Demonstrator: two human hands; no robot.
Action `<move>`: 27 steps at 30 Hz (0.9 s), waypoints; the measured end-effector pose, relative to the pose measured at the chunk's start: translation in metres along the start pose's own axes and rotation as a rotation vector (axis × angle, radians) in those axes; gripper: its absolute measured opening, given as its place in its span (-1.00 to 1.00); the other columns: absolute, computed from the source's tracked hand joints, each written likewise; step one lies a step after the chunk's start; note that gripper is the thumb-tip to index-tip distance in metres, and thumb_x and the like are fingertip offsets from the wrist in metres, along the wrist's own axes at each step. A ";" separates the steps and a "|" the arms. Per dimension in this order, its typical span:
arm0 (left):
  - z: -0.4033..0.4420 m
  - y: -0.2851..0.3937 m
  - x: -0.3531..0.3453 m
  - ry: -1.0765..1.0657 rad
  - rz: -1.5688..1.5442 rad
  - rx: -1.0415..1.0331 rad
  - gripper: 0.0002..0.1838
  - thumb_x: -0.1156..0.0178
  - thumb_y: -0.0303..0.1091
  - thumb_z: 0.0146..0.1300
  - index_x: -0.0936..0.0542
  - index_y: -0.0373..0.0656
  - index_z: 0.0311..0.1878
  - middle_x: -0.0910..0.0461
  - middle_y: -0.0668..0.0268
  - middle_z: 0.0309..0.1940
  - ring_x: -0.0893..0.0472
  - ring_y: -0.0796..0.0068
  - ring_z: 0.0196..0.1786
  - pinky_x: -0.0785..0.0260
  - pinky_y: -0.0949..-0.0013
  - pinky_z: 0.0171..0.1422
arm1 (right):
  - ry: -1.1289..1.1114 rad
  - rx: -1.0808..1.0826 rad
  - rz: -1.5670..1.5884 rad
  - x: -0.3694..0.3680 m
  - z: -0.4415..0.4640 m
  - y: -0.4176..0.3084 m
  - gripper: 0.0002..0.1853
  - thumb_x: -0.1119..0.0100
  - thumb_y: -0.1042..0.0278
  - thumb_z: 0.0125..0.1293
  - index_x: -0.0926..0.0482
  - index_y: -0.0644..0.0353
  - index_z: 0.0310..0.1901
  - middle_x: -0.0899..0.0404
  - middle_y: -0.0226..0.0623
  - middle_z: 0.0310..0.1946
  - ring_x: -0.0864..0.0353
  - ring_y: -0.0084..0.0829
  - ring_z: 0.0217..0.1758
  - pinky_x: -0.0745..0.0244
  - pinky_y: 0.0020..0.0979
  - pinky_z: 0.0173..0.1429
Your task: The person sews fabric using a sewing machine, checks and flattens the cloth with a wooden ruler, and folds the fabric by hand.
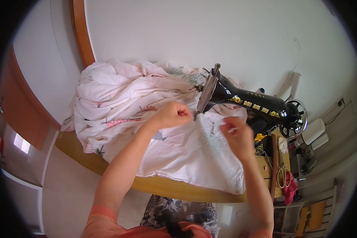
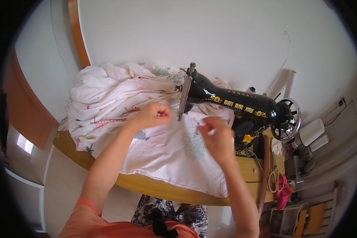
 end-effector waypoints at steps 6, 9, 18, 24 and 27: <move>-0.003 0.006 0.056 0.454 -0.161 -0.015 -0.87 -0.19 -0.39 0.16 -0.60 -0.25 -0.30 -0.51 0.46 -0.50 -0.40 0.74 -0.43 -0.27 0.58 -0.35 | -0.097 -0.130 -0.028 -0.085 0.027 0.053 -0.69 -0.33 0.22 -0.02 -0.62 0.25 -0.29 -0.53 -0.19 -0.40 -0.54 -0.32 -0.35 -0.44 -0.36 -0.19; -0.003 0.014 0.068 0.514 -0.164 -0.017 -0.80 -0.18 -0.38 0.15 -0.58 -0.27 -0.20 -0.53 0.39 -0.43 -0.43 0.66 -0.39 -0.31 0.53 -0.29 | -0.119 -0.208 -0.016 -0.096 0.029 0.063 -0.68 -0.33 0.23 0.00 -0.63 0.27 -0.26 -0.60 -0.23 -0.40 -0.57 -0.44 -0.33 -0.45 -0.43 -0.20; 0.049 0.044 0.071 0.435 -0.013 -0.087 -0.70 -0.18 -0.42 0.09 -0.59 -0.28 -0.08 -0.64 0.17 -0.27 -0.57 0.44 -0.31 -0.43 0.38 -0.14 | -0.003 0.034 -0.121 -0.099 0.024 0.048 -0.89 -0.21 0.42 0.02 -0.58 0.26 -0.41 -0.53 -0.21 -0.47 -0.54 -0.34 -0.40 -0.43 -0.37 -0.27; 0.073 0.050 0.054 0.222 0.025 -0.090 -0.76 -0.22 -0.48 0.10 -0.62 -0.27 -0.13 -0.65 0.22 -0.28 -0.58 0.50 -0.23 -0.42 0.44 -0.13 | 0.039 0.109 -0.057 -0.091 0.023 0.033 -0.95 -0.17 0.49 -0.03 -0.52 0.25 -0.53 -0.48 -0.20 -0.53 -0.49 -0.20 -0.44 -0.39 -0.27 -0.33; 0.076 0.055 0.047 0.142 0.053 -0.130 -0.80 -0.25 -0.48 0.05 -0.64 -0.29 -0.21 -0.66 0.17 -0.30 -0.61 0.44 -0.23 -0.43 0.42 -0.12 | 0.024 0.096 -0.080 -0.094 0.023 0.034 -0.96 -0.16 0.50 -0.04 -0.51 0.25 -0.52 -0.47 -0.21 -0.53 -0.49 -0.20 -0.44 -0.38 -0.27 -0.34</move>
Point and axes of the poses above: each hand's wrist, its own z-axis towards the middle knuckle, its own x-axis out of the back of the hand, y = z × x, the point moved 10 cm from there along z, towards the middle knuckle
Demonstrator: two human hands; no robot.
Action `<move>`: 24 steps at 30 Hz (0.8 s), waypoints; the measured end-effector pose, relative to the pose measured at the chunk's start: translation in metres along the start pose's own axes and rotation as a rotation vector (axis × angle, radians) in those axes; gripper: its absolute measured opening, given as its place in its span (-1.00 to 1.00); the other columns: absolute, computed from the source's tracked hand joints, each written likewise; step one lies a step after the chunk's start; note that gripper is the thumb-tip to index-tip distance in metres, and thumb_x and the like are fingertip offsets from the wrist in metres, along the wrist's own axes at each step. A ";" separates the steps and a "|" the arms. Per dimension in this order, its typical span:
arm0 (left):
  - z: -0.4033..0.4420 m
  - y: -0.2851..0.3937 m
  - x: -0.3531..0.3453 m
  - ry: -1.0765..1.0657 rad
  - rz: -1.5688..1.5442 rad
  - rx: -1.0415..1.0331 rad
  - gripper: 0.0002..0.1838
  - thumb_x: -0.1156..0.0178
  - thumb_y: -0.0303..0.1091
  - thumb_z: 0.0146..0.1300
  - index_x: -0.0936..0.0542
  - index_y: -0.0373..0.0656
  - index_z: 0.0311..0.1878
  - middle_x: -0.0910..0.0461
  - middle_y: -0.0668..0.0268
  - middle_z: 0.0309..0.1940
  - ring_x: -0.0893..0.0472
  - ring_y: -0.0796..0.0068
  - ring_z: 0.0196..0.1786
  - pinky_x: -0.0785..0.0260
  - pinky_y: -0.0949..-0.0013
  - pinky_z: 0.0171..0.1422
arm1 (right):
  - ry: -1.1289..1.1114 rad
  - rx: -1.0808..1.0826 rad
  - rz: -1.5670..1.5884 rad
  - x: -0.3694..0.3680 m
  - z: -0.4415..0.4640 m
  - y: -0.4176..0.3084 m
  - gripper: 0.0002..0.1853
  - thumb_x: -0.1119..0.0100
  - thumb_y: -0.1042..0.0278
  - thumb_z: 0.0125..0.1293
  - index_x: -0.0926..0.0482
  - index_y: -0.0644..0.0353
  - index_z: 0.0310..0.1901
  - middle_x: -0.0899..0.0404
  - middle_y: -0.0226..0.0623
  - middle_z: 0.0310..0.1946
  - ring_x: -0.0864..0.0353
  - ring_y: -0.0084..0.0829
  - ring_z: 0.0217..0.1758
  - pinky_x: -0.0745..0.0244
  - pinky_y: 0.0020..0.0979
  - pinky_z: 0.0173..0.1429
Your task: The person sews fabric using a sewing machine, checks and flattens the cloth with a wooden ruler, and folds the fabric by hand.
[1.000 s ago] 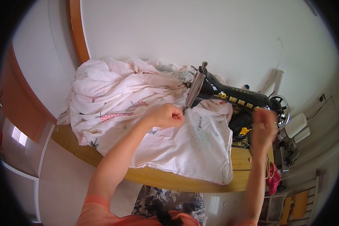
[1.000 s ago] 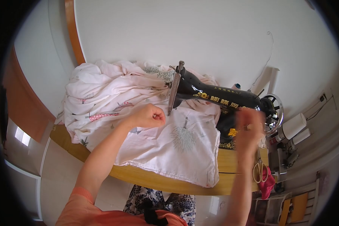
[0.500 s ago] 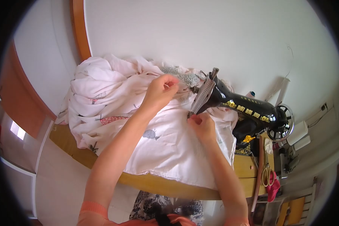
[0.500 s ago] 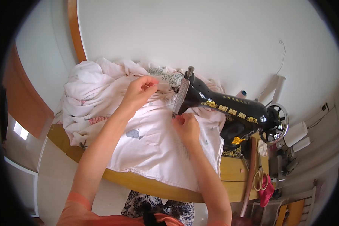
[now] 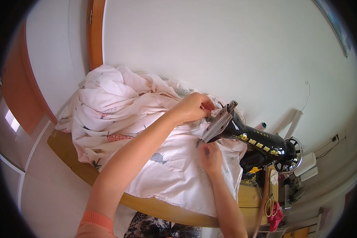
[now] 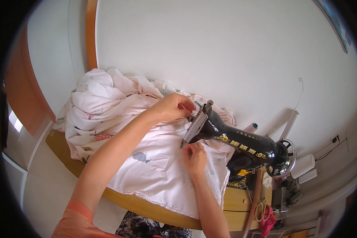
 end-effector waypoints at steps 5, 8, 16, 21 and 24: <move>-0.002 0.007 -0.004 -0.042 0.014 0.016 -0.85 -0.26 -0.50 -0.01 -0.66 -0.30 -0.32 -0.67 0.13 -0.34 -0.64 0.38 -0.25 -0.44 0.41 -0.11 | 0.005 0.026 0.004 0.000 0.000 -0.002 -0.96 -0.16 0.51 -0.06 -0.50 0.25 -0.52 -0.45 -0.21 -0.54 -0.48 -0.20 -0.45 -0.38 -0.27 -0.34; -0.002 0.009 -0.004 -0.027 -0.013 -0.041 -0.87 -0.24 -0.52 -0.01 -0.66 -0.29 -0.34 -0.67 0.14 -0.36 -0.64 0.38 -0.27 -0.44 0.41 -0.12 | 0.016 0.034 0.010 0.001 -0.001 -0.002 -0.95 -0.16 0.51 -0.07 -0.50 0.25 -0.53 -0.44 -0.22 -0.55 -0.47 -0.20 -0.45 -0.37 -0.27 -0.34; -0.001 0.013 -0.004 -0.023 0.126 -0.049 -0.88 -0.20 -0.58 0.04 -0.63 -0.30 -0.31 -0.65 0.21 -0.40 -0.61 0.50 -0.29 -0.43 0.44 -0.15 | 0.011 0.043 0.006 0.000 0.000 -0.003 -0.96 -0.15 0.51 -0.08 -0.50 0.25 -0.54 -0.45 -0.23 -0.55 -0.48 -0.20 -0.45 -0.38 -0.28 -0.34; -0.002 0.012 0.003 0.087 0.076 0.011 -0.92 -0.17 -0.61 0.07 -0.61 -0.34 -0.35 -0.65 0.21 -0.42 -0.63 0.48 -0.32 -0.45 0.43 -0.17 | 0.039 0.059 0.008 0.002 0.000 -0.004 -0.96 -0.15 0.51 -0.07 -0.50 0.24 -0.53 -0.46 -0.23 -0.55 -0.48 -0.20 -0.45 -0.39 -0.28 -0.34; -0.001 -0.001 -0.001 0.083 -0.070 0.141 -0.92 -0.18 -0.59 0.12 -0.59 -0.35 -0.30 -0.64 0.23 -0.40 -0.63 0.48 -0.31 -0.45 0.44 -0.16 | 0.029 0.032 0.012 0.001 -0.001 -0.002 -0.96 -0.15 0.51 -0.07 -0.50 0.24 -0.53 -0.46 -0.23 -0.55 -0.48 -0.21 -0.45 -0.39 -0.27 -0.33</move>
Point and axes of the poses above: each hand's wrist, its own z-axis towards the middle knuckle, its own x-axis out of the back of the hand, y = z × x, the point moved 10 cm from there along z, towards the middle knuckle
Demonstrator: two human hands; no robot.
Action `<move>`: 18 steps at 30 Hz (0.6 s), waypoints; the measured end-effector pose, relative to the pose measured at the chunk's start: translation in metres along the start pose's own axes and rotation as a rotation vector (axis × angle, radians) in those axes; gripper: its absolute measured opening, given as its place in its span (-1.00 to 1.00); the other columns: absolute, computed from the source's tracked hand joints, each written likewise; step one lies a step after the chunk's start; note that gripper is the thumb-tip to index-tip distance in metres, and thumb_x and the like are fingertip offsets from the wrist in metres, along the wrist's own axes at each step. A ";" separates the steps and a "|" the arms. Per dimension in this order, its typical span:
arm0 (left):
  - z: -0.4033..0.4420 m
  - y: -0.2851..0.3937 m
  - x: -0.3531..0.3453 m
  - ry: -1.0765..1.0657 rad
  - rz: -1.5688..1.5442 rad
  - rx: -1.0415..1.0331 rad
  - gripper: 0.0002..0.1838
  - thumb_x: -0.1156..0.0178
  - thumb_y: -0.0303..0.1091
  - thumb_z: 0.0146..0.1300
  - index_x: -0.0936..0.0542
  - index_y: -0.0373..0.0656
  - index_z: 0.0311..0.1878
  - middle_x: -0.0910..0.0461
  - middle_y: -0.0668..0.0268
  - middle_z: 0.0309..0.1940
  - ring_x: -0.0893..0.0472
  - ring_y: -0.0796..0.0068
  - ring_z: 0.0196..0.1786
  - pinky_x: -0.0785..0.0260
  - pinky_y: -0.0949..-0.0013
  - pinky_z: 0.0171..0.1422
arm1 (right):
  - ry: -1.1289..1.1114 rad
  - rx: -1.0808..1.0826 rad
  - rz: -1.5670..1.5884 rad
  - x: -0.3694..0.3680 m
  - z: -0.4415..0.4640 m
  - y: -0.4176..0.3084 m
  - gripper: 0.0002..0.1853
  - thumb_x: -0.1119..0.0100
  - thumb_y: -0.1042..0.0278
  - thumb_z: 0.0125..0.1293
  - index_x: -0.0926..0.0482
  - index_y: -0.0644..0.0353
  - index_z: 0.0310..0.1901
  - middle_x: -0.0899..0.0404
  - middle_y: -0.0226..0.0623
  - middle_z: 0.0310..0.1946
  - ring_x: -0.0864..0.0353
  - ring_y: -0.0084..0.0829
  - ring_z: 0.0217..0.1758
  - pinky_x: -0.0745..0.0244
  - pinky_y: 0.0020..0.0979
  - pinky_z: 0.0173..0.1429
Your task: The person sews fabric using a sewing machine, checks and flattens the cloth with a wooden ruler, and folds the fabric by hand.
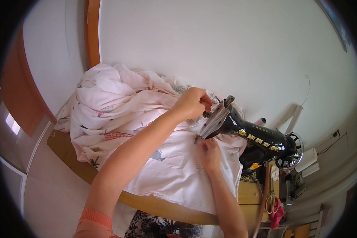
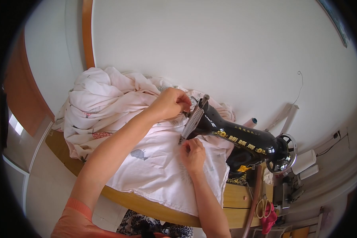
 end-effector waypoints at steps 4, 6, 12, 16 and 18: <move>-0.007 -0.016 -0.010 -0.076 -0.540 0.281 -0.84 -0.20 -0.52 0.18 -0.55 -0.32 -0.17 -0.61 0.25 -0.33 -0.59 0.51 -0.26 -0.44 0.46 -0.13 | 0.004 0.015 0.001 0.000 0.000 0.000 -0.95 -0.16 0.51 -0.08 -0.50 0.23 -0.53 -0.46 -0.24 -0.54 -0.49 -0.21 -0.45 -0.40 -0.27 -0.33; -0.008 -0.020 -0.013 -0.102 -0.800 0.290 -0.80 -0.21 -0.50 0.19 -0.53 -0.29 -0.11 -0.60 0.26 -0.30 -0.56 0.53 -0.25 -0.44 0.46 -0.12 | 0.001 0.023 -0.011 0.001 0.000 -0.003 -0.95 -0.16 0.51 -0.09 -0.50 0.22 -0.53 -0.46 -0.24 -0.54 -0.49 -0.22 -0.44 -0.40 -0.27 -0.32; -0.024 -0.019 0.014 0.145 -0.562 0.155 -0.66 -0.13 -0.58 0.15 -0.47 -0.28 0.03 -0.53 0.22 -0.10 -0.51 0.54 -0.26 -0.43 0.45 -0.15 | 0.038 0.061 0.001 0.003 -0.001 -0.004 -0.96 -0.15 0.52 -0.08 -0.49 0.22 -0.52 -0.46 -0.24 -0.53 -0.48 -0.23 -0.43 -0.39 -0.28 -0.31; -0.039 -0.025 0.043 0.355 -0.276 0.024 -0.55 -0.13 -0.57 0.13 -0.43 -0.20 0.14 -0.44 0.26 0.04 -0.48 0.57 -0.23 -0.42 0.46 -0.16 | -0.049 -0.064 0.055 0.005 -0.001 0.008 -0.90 -0.12 0.45 -0.04 -0.50 0.28 -0.47 -0.47 -0.21 -0.48 -0.49 -0.24 -0.39 -0.39 -0.34 -0.24; -0.050 -0.027 0.046 0.368 -0.152 -0.085 -0.58 -0.12 -0.58 0.14 -0.44 -0.21 0.12 -0.46 0.27 0.01 -0.48 0.58 -0.24 -0.42 0.47 -0.18 | -0.032 -0.101 0.082 0.008 -0.001 0.016 -0.91 -0.10 0.44 -0.08 -0.46 0.28 -0.54 -0.44 -0.21 -0.54 -0.46 -0.24 -0.46 -0.38 -0.31 -0.33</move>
Point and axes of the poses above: each hand's wrist, its own z-axis towards the middle knuckle, its own x-axis out of the back of the hand, y = z × x, the point moved 10 cm from there along z, towards the middle knuckle
